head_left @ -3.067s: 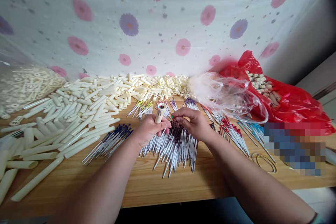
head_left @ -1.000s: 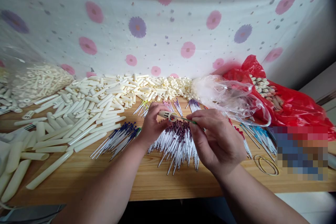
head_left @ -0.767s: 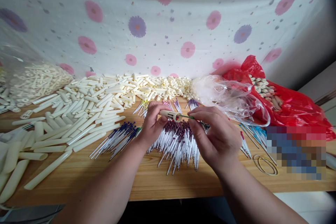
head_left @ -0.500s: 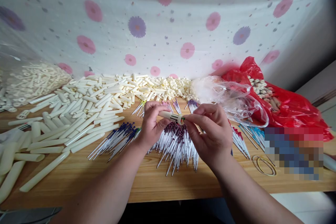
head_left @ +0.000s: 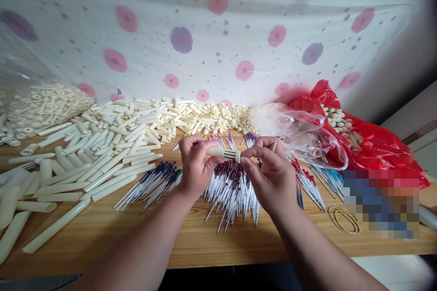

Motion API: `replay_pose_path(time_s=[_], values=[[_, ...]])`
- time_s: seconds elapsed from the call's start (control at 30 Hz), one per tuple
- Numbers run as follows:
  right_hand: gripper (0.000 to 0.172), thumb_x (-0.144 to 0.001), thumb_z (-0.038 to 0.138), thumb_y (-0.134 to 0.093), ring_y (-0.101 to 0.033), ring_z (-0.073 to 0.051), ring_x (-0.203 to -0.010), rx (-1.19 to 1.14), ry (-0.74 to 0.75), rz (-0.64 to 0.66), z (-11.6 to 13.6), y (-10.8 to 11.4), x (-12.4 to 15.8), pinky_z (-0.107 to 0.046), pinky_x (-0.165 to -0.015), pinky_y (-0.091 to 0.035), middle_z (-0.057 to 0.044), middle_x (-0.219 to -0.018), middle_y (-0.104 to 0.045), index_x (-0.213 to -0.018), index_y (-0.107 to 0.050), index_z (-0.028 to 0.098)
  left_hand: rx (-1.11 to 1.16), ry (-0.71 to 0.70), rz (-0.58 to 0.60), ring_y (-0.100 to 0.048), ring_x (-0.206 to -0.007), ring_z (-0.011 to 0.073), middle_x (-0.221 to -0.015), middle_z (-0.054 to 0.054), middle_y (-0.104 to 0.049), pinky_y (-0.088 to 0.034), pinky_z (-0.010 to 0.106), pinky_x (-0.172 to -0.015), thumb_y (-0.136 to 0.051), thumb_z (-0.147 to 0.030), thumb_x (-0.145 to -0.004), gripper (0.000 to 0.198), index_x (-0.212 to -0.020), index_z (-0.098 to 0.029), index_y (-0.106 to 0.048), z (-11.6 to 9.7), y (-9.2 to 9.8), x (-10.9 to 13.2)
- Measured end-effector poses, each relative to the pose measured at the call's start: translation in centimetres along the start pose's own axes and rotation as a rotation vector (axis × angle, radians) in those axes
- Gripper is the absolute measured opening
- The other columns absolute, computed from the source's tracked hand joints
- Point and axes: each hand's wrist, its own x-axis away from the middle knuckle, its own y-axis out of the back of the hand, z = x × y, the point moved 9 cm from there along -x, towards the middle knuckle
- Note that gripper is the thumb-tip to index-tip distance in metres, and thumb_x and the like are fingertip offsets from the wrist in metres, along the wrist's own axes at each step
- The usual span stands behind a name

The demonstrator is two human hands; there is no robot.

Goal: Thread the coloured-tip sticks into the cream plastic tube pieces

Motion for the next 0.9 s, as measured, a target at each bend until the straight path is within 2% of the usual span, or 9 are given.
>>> replay_pose_path(time_s=[0.27, 0.47, 0.67, 0.73, 0.83, 0.9], values=[[0.011, -0.083, 0.021, -0.057, -0.049, -0.017, -0.087, -0.232, -0.17, -0.01, -1.7, -1.2, 1.0, -0.035, -0.077, -0.043, -0.003, -0.086, -0.049, -0.086, -0.067, 0.024, -0.082, -0.043, -0.074, -0.043, -0.089, 0.0192, -0.092, 0.004, -0.039, -0.043, 0.03, -0.076, -0.046, -0.056, -0.081, 0.038, -0.089, -0.023, -0.062, -0.5, 1.1, -0.3], [0.019, -0.083, 0.02, -0.057, -0.048, -0.016, -0.09, -0.409, -0.201, -0.004, -2.5, -1.8, 1.4, -0.033, -0.077, -0.042, -0.003, -0.091, -0.048, -0.094, -0.07, 0.03, -0.117, -0.035, -0.097, -0.043, -0.09, 0.02, -0.093, 0.005, -0.039, -0.043, 0.032, -0.078, -0.049, -0.055, -0.08, 0.036, -0.09, -0.022, -0.062, -0.1, 1.5, -0.4], [0.021, -0.081, 0.018, -0.059, -0.048, -0.014, -0.091, -0.547, -0.275, -0.004, -2.5, -2.2, 1.5, -0.031, -0.078, -0.04, -0.002, -0.092, -0.05, -0.092, -0.072, 0.031, -0.116, -0.027, -0.109, -0.043, -0.09, 0.0202, -0.092, 0.004, -0.04, -0.043, 0.032, -0.077, -0.053, -0.052, -0.079, 0.033, -0.09, -0.022, -0.062, 0.2, 1.5, -0.3], [0.019, -0.079, 0.018, -0.06, -0.05, -0.014, -0.089, -0.633, -0.331, -0.067, -3.5, -1.8, 1.4, -0.031, -0.079, -0.042, -0.002, -0.093, -0.052, -0.088, -0.073, 0.028, -0.065, 0.005, -0.104, -0.044, -0.09, 0.0198, -0.092, 0.004, -0.041, -0.043, 0.032, -0.076, -0.052, -0.052, -0.081, 0.033, -0.089, -0.022, -0.06, 0.6, 1.3, -0.4], [0.014, -0.079, 0.02, -0.059, -0.054, -0.011, -0.075, -0.671, -0.411, -0.198, -6.4, -1.4, 0.9, -0.029, -0.07, -0.045, -0.002, -0.089, -0.059, -0.084, -0.072, 0.025, 0.103, 0.072, -0.075, -0.047, -0.085, 0.0178, -0.087, 0.004, -0.045, -0.043, 0.031, -0.073, -0.044, -0.053, -0.085, 0.034, -0.086, -0.021, -0.057, 0.7, 0.6, -0.2], [0.014, -0.082, 0.024, -0.057, -0.054, -0.009, -0.063, -0.538, -0.368, -0.116, -7.9, -2.8, -0.1, -0.026, -0.059, -0.046, -0.001, -0.08, -0.062, -0.087, -0.069, 0.023, 0.226, 0.074, -0.008, -0.049, -0.08, 0.0171, -0.082, 0.003, -0.049, -0.043, 0.031, -0.069, -0.04, -0.053, -0.088, 0.036, -0.081, -0.02, -0.054, -0.4, -0.3, 0.2]])
